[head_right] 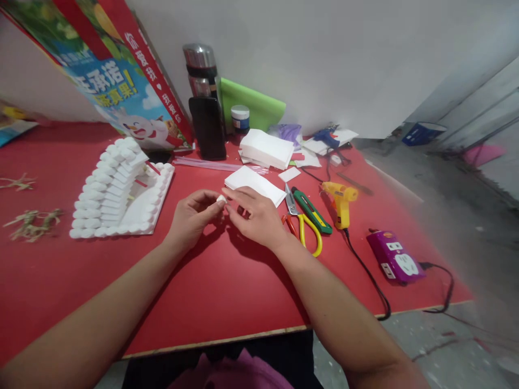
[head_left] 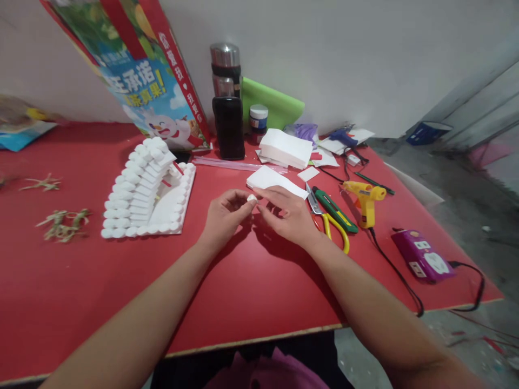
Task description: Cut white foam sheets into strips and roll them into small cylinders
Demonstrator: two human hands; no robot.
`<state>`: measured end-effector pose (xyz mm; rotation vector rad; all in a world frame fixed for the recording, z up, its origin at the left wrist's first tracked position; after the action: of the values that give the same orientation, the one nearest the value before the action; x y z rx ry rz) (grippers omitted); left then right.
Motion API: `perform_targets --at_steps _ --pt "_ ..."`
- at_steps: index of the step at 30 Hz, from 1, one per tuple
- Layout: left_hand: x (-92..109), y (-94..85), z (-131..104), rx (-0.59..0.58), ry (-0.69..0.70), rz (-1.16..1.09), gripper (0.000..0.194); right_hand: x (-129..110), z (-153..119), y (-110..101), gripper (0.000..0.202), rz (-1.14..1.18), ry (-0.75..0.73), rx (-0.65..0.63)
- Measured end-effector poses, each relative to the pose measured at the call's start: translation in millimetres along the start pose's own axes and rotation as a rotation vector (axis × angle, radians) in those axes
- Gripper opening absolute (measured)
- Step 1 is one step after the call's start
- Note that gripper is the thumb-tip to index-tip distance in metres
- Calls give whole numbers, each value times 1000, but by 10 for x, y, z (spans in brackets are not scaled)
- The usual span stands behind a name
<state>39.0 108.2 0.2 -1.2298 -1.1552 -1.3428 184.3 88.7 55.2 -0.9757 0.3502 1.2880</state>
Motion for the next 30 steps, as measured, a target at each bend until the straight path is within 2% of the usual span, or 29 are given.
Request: perform_targets --at_steps 3,5,7,9,13,20,26,30 --pt "144 -26 -13 35 146 140 25 322 -23 -26 27 251 339 59" --pt "207 -1 -27 21 209 160 23 555 -119 91 29 537 627 66" --pt "273 24 -43 11 279 182 20 642 -214 286 37 833 837 29" --pt "339 45 -60 7 353 220 16 628 -255 415 39 1027 931 -3" --pt "386 72 -73 -12 418 260 16 576 -254 454 35 1127 927 -8" --pt "288 53 -55 -18 283 213 17 593 -283 493 35 1130 957 -11" --pt "311 40 -56 -10 317 194 14 575 -231 498 36 1110 878 0" --pt "316 41 -57 -6 315 191 14 560 -234 526 37 1136 887 6"
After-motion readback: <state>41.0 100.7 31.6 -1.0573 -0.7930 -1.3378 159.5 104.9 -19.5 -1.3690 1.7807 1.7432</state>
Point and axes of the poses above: each hand's wrist, its own z-axis towards the middle knuckle, its own y-axis out of the palm, x = y × z, the point moved 10 cm from there along z, towards the middle knuckle, and after that the axes turned 4 degrees about z, right-handed, at the moved point
